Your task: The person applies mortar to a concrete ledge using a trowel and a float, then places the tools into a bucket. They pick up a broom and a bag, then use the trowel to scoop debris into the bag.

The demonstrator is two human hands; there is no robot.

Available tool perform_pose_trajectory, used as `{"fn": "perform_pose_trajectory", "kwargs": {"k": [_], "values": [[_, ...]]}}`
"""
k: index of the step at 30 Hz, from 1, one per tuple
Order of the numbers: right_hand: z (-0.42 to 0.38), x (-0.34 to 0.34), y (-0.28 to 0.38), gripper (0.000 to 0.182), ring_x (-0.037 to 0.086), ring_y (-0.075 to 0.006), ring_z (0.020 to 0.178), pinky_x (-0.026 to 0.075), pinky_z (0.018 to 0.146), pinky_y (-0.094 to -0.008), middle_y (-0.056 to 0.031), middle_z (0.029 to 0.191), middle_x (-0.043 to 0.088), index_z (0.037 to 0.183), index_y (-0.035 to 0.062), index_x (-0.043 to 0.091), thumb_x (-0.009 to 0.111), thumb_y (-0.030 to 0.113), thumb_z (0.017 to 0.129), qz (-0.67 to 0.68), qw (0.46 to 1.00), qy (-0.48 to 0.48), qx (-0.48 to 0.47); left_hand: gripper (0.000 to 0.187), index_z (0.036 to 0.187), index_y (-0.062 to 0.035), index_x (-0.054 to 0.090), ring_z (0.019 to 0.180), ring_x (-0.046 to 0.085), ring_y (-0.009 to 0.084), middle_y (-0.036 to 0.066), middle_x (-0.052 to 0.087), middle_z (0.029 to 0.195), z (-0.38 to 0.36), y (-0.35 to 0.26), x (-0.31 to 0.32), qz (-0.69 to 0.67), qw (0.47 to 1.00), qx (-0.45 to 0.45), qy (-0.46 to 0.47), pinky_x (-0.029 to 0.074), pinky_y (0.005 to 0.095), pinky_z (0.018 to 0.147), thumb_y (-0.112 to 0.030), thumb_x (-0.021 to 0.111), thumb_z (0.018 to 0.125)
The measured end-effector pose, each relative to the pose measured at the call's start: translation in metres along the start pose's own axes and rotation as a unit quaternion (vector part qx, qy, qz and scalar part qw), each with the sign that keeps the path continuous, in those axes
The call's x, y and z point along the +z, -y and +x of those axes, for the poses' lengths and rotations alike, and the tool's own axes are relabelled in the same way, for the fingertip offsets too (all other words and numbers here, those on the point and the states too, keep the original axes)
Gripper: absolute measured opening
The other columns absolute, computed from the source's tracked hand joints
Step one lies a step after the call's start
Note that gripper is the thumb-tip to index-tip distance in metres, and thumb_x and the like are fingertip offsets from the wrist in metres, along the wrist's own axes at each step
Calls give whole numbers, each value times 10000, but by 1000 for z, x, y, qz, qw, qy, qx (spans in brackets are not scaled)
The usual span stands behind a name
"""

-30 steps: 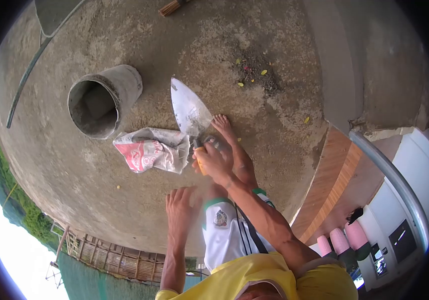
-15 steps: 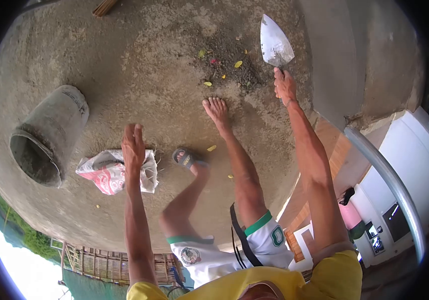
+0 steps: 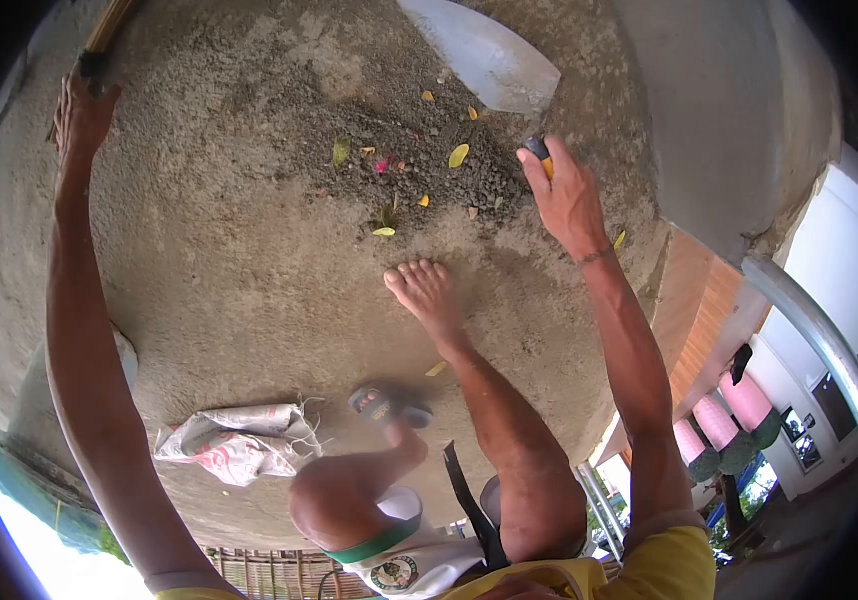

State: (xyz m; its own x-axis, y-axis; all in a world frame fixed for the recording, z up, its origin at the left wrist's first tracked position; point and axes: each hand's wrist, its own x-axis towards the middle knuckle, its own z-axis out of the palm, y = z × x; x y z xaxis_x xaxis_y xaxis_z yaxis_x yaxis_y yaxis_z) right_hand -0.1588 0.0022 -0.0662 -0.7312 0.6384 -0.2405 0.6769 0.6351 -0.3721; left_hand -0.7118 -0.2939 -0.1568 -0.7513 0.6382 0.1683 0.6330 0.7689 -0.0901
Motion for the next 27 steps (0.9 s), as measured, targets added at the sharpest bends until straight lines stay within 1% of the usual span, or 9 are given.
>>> {"fn": "perform_pose_trajectory", "kwargs": {"k": [5,6,8,10,12,16,20,22,27], "values": [[61,-16,-59,375,620,-416,636,450,563,-508,-225,734,625,939,23,569,529,393,987,-31,990,-49,129,813,1501,-78,295,1340,419,370,173,420,1472,19,4,-15,82,996,-18,31,371,521,1068,-503,625,891],[55,-1,-60,376,582,-378,556,469,525,-464,-186,666,595,959,3,549,525,377,994,-38,993,-82,78,777,1490,-85,307,1324,434,374,180,440,1449,16,-12,-25,87,994,-36,57,389,515,1050,-477,622,898],[30,14,-32,350,575,-361,518,490,492,-419,-171,645,592,970,-11,524,518,337,1002,21,988,11,151,706,1470,-98,331,1291,463,383,193,480,1404,9,-50,-49,100,986,-76,106,424,503,1012,-425,618,913],[-8,23,-2,323,589,-366,508,504,469,-393,-185,672,620,979,-15,508,516,308,1002,-1,995,49,90,642,1435,-118,375,1233,508,391,204,526,1334,12,-29,-19,27,995,-28,94,453,489,968,-405,615,914],[-38,34,1,318,623,-385,592,500,519,-432,-207,736,641,987,-5,519,523,312,995,-41,999,16,21,595,1412,-121,407,1157,553,395,215,560,1272,1,-33,-13,-58,995,-13,77,476,478,927,-375,610,914],[-116,43,-26,347,639,-382,696,479,597,-469,-217,790,639,972,2,531,520,348,987,116,981,-86,129,558,1410,-81,429,994,626,384,235,600,1176,-89,-92,-108,-195,975,-18,108,494,492,850,-332,544,925],[-224,64,-95,386,587,-255,558,463,511,-414,-137,691,580,932,14,538,490,392,994,307,870,-122,365,596,1461,-72,373,926,625,323,241,613,1109,-187,-92,-140,-254,943,-121,176,482,489,813,-358,380,938],[-248,68,-109,404,545,-194,498,448,457,-378,-97,661,551,919,12,535,479,404,1000,392,796,-105,449,627,1494,-78,329,891,613,311,254,564,1151,-231,-87,-114,-330,924,-131,142,478,503,786,-421,371,972],[-228,107,-44,461,552,-175,483,440,422,-369,-92,657,550,905,-12,525,453,433,1005,428,799,-30,420,745,1550,-123,202,831,564,256,181,488,1048,-337,-162,-102,-348,908,-166,162,502,485,674,-604,298,990]]}}
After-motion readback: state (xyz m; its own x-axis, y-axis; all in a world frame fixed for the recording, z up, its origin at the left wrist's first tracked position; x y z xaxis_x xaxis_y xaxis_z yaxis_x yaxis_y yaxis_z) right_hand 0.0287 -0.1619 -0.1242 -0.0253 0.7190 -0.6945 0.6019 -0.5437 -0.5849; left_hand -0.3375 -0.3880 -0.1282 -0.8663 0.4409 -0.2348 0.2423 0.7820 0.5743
